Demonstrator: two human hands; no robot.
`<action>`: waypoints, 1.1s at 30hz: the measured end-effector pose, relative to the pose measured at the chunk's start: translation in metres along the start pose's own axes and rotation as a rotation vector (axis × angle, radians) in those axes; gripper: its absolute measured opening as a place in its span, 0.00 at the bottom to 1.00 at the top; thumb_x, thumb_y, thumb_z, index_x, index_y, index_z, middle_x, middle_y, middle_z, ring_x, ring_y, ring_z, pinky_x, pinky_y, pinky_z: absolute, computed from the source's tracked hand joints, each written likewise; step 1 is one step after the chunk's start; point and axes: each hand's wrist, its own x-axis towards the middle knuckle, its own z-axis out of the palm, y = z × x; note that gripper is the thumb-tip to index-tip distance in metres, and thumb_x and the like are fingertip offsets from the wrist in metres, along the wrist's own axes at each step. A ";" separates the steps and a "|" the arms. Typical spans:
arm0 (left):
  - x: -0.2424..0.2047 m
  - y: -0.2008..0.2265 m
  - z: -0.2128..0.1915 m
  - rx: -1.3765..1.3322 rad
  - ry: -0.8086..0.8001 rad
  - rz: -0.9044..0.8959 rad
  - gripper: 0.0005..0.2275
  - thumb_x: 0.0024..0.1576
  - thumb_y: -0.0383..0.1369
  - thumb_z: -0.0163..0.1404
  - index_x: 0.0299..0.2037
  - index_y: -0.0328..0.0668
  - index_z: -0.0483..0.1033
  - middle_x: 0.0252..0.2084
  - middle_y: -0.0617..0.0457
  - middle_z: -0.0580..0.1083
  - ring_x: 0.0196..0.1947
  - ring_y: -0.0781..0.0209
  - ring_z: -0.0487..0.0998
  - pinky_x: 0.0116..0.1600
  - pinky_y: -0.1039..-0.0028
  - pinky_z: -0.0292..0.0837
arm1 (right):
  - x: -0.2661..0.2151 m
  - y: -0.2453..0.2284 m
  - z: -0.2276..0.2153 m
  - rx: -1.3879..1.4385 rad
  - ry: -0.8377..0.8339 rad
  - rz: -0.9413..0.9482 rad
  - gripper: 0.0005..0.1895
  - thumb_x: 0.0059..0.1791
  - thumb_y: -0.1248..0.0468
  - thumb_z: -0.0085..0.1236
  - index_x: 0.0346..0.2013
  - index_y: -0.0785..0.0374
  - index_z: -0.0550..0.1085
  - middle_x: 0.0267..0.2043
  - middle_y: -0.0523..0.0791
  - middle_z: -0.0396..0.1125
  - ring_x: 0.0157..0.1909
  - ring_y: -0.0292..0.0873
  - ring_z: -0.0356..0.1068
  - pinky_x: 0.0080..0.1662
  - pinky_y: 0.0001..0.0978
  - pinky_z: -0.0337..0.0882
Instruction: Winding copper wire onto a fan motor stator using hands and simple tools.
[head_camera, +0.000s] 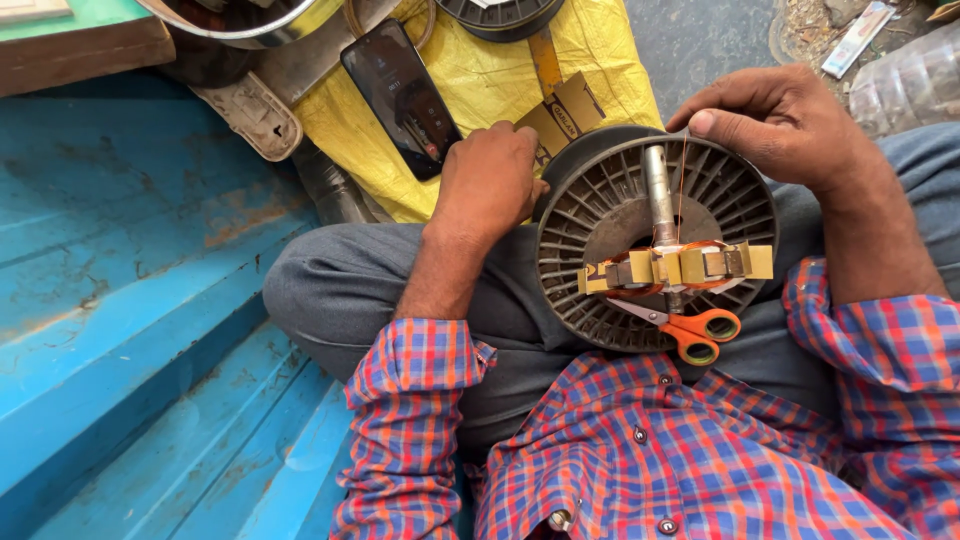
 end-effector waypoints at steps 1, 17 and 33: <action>0.000 0.000 -0.001 0.000 -0.001 0.000 0.18 0.46 0.40 0.66 0.36 0.36 0.75 0.37 0.41 0.75 0.40 0.39 0.79 0.43 0.53 0.73 | 0.001 -0.002 0.000 0.001 0.000 0.000 0.12 0.56 0.63 0.57 0.49 0.68 0.80 0.38 0.47 0.76 0.39 0.35 0.74 0.42 0.25 0.74; 0.000 0.000 0.000 -0.005 0.002 0.001 0.17 0.46 0.39 0.67 0.36 0.36 0.75 0.38 0.41 0.75 0.41 0.40 0.78 0.44 0.53 0.73 | 0.002 0.000 0.000 -0.037 -0.009 0.035 0.14 0.56 0.62 0.55 0.51 0.67 0.79 0.39 0.48 0.76 0.39 0.37 0.76 0.43 0.29 0.76; 0.002 0.006 -0.009 0.011 -0.070 -0.056 0.18 0.48 0.40 0.66 0.39 0.37 0.75 0.40 0.41 0.75 0.44 0.40 0.78 0.46 0.53 0.73 | 0.003 0.002 0.000 -0.015 -0.017 0.012 0.14 0.56 0.62 0.55 0.51 0.68 0.79 0.39 0.47 0.76 0.40 0.36 0.74 0.43 0.27 0.74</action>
